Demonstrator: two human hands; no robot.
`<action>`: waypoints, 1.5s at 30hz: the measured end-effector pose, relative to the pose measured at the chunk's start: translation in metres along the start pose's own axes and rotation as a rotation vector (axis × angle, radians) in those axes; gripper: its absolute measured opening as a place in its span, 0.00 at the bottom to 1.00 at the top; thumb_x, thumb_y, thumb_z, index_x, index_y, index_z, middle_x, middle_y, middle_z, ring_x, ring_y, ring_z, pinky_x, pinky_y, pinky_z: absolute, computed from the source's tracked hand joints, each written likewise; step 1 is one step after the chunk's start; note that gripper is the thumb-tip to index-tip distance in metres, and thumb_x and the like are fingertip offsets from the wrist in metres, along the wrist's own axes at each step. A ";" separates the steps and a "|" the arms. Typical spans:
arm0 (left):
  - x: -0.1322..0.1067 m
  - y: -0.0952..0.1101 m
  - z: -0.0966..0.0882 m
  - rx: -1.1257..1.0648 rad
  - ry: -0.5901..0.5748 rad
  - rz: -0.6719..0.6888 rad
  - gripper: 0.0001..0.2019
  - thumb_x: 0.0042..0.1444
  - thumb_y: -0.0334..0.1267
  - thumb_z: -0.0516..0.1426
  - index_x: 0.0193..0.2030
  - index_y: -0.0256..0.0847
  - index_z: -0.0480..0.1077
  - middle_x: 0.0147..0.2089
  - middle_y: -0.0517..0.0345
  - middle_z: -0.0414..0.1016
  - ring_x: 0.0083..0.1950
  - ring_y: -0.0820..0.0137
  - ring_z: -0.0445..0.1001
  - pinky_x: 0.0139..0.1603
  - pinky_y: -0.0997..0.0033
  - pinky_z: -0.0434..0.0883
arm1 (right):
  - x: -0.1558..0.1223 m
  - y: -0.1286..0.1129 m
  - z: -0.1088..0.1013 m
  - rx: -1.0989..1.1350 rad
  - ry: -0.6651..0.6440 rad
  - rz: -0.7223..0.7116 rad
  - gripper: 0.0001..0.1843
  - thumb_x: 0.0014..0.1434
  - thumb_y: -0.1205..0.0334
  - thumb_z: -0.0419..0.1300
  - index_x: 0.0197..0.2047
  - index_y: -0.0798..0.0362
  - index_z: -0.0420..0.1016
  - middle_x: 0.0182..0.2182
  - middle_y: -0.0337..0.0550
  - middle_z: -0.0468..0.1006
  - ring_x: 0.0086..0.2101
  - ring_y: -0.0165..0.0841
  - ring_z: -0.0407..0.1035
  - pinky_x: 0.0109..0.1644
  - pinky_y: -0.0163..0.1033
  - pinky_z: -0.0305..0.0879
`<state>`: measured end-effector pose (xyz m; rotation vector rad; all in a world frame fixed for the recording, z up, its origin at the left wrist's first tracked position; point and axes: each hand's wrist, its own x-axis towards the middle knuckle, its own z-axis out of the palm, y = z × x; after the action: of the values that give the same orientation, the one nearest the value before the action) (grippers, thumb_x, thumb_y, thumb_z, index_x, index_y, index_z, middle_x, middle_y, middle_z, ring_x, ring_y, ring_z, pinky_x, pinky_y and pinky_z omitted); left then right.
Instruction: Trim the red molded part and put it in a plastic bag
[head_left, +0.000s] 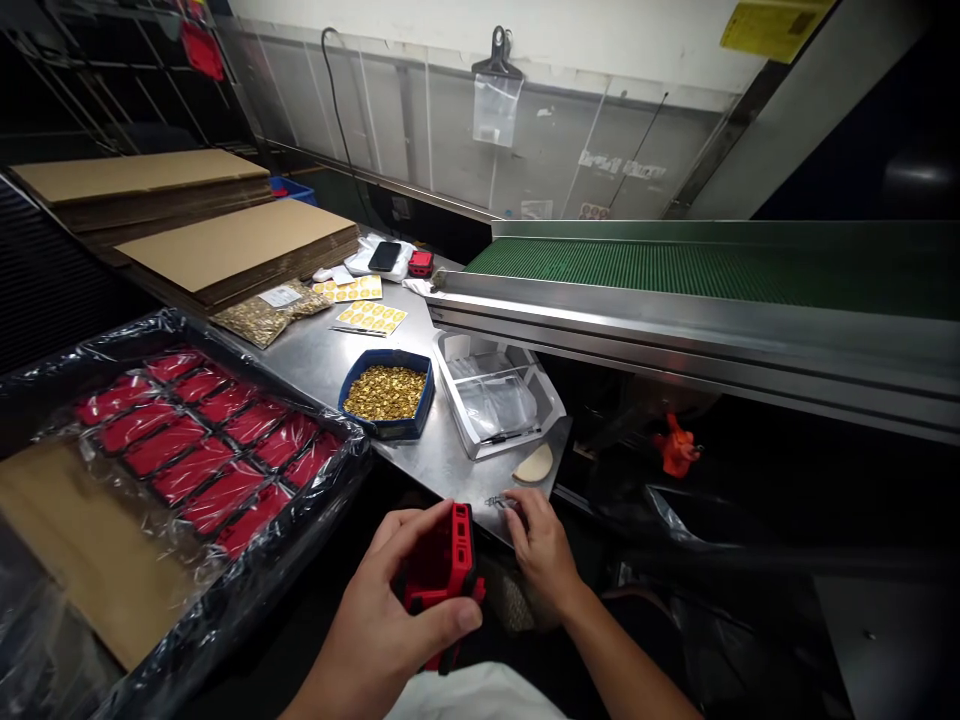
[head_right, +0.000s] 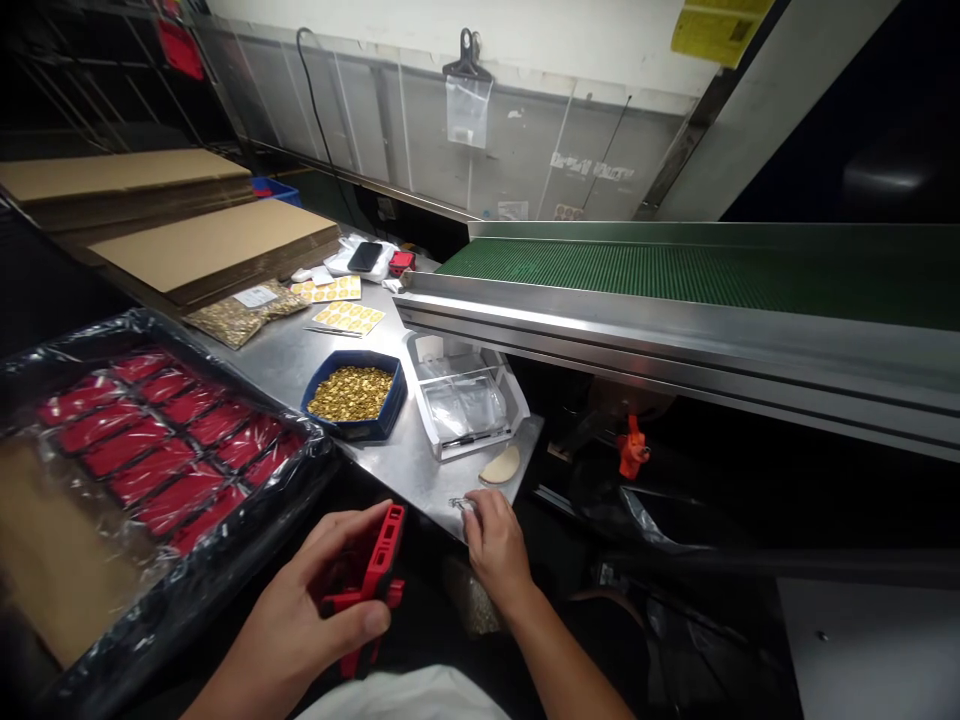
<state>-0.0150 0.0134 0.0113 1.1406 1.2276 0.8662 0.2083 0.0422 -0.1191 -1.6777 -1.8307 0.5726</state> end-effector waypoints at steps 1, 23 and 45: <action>0.000 0.001 0.000 0.020 0.020 0.007 0.33 0.45 0.52 0.69 0.59 0.54 0.69 0.53 0.57 0.63 0.48 0.67 0.72 0.47 0.74 0.75 | 0.000 -0.010 -0.009 0.077 0.008 0.016 0.14 0.68 0.59 0.50 0.52 0.49 0.71 0.45 0.47 0.73 0.46 0.36 0.68 0.51 0.43 0.70; 0.000 0.007 0.007 0.146 0.079 0.023 0.31 0.46 0.54 0.68 0.57 0.53 0.70 0.52 0.56 0.66 0.50 0.64 0.73 0.49 0.69 0.77 | -0.038 -0.118 -0.093 0.699 0.130 0.055 0.14 0.56 0.61 0.66 0.47 0.46 0.76 0.41 0.45 0.83 0.39 0.36 0.78 0.42 0.38 0.78; -0.002 0.015 0.006 0.382 0.119 0.149 0.31 0.47 0.51 0.68 0.58 0.58 0.67 0.54 0.57 0.60 0.52 0.63 0.70 0.51 0.65 0.77 | -0.027 -0.116 -0.121 0.493 0.051 -0.159 0.17 0.58 0.66 0.63 0.50 0.43 0.73 0.40 0.43 0.82 0.39 0.37 0.77 0.41 0.39 0.77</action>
<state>-0.0082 0.0144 0.0260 1.5184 1.4609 0.8405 0.2045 -0.0070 0.0431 -1.1974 -1.6018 0.8233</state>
